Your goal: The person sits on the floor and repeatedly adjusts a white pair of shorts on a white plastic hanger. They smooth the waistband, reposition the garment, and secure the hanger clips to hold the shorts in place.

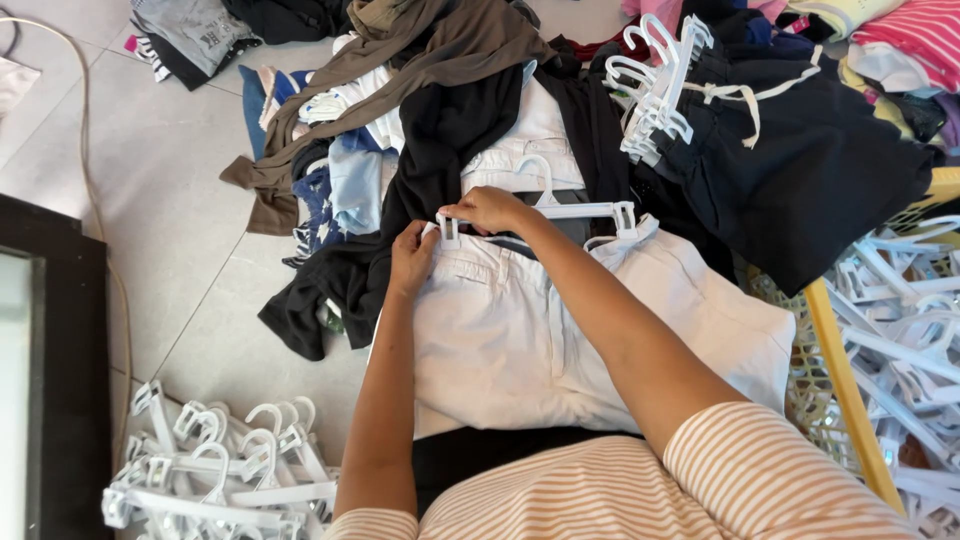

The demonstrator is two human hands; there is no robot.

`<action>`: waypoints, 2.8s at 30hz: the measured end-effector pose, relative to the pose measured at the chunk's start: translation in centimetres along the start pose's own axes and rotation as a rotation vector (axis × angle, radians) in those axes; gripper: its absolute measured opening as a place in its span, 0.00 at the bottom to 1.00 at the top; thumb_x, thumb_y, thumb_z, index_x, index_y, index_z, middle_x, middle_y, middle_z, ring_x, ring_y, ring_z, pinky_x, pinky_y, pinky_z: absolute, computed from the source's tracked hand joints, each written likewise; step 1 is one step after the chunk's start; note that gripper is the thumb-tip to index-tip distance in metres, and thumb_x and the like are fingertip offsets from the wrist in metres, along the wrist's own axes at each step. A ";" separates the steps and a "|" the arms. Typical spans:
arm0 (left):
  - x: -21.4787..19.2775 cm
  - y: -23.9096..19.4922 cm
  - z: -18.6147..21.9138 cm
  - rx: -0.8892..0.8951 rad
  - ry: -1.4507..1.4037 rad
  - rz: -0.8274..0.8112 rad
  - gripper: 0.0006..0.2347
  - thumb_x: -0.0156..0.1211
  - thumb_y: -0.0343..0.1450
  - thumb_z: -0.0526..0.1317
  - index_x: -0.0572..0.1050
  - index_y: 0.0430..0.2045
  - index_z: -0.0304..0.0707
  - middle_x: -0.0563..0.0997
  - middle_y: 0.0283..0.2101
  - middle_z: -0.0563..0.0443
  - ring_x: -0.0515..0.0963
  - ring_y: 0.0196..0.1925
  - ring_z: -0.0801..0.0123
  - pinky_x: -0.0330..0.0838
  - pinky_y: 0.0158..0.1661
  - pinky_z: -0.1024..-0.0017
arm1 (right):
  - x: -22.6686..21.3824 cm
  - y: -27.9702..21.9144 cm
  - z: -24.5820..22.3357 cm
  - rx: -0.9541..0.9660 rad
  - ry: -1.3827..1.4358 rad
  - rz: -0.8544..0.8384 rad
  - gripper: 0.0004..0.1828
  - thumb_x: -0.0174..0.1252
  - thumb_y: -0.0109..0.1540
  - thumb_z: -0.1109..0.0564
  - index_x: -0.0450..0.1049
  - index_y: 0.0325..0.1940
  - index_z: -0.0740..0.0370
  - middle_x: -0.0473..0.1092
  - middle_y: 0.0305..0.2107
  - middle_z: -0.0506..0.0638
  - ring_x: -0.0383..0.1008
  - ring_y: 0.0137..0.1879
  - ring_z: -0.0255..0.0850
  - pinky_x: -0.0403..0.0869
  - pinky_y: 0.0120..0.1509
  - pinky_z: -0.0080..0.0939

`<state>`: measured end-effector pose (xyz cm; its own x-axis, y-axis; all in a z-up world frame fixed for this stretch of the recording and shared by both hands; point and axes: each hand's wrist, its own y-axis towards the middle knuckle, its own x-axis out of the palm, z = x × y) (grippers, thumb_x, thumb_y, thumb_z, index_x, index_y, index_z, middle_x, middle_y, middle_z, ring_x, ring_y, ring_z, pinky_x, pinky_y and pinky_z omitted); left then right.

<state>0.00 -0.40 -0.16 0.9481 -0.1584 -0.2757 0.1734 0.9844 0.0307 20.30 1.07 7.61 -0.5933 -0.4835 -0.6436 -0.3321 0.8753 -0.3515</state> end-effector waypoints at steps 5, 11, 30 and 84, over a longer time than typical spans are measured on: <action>-0.6 -2.5 3.9 0.036 -0.148 -0.021 0.03 0.57 0.67 0.37 0.76 0.24 0.42 0.70 0.17 0.57 0.68 0.23 0.75 0.62 0.26 0.78 | -1.4 -6.0 -4.5 -0.019 -0.081 0.084 0.28 0.43 0.62 0.31 0.78 0.33 0.52 0.66 0.07 0.44 0.73 0.22 0.42 0.70 0.35 0.38; -3.0 -11.8 14.9 0.152 -0.310 -0.015 0.03 0.54 0.69 0.35 0.74 0.24 0.42 0.69 0.18 0.61 0.67 0.23 0.82 0.60 0.25 0.85 | -2.4 -15.4 -10.9 -0.060 -0.106 0.091 0.29 0.41 0.62 0.29 0.74 0.29 0.51 0.67 0.09 0.44 0.74 0.27 0.43 0.70 0.41 0.40; -0.8 -21.0 19.3 0.293 -0.479 -0.267 0.05 0.51 0.70 0.36 0.73 0.29 0.34 0.68 0.13 0.52 0.68 0.13 0.79 0.56 0.15 0.85 | -1.2 -33.5 -14.3 -0.323 0.065 0.232 0.27 0.42 0.67 0.37 0.76 0.24 0.50 0.66 0.07 0.41 0.63 0.12 0.33 0.64 0.22 0.30; -0.8 -11.3 -0.4 0.001 -0.760 0.178 0.02 0.55 0.71 0.35 0.72 0.28 0.42 0.79 0.24 0.52 0.80 0.26 0.76 0.75 0.31 0.82 | 0.3 -32.6 5.4 0.018 -0.140 0.701 0.20 0.55 0.63 0.43 0.71 0.48 0.61 0.72 0.44 0.58 0.70 0.55 0.55 0.69 0.56 0.53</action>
<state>-2.85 -11.38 -0.65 0.8842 -0.0075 0.4670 0.0014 0.9999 0.0134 34.91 -27.57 15.17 -0.5624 0.1973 -0.8030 0.1063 0.9803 0.1665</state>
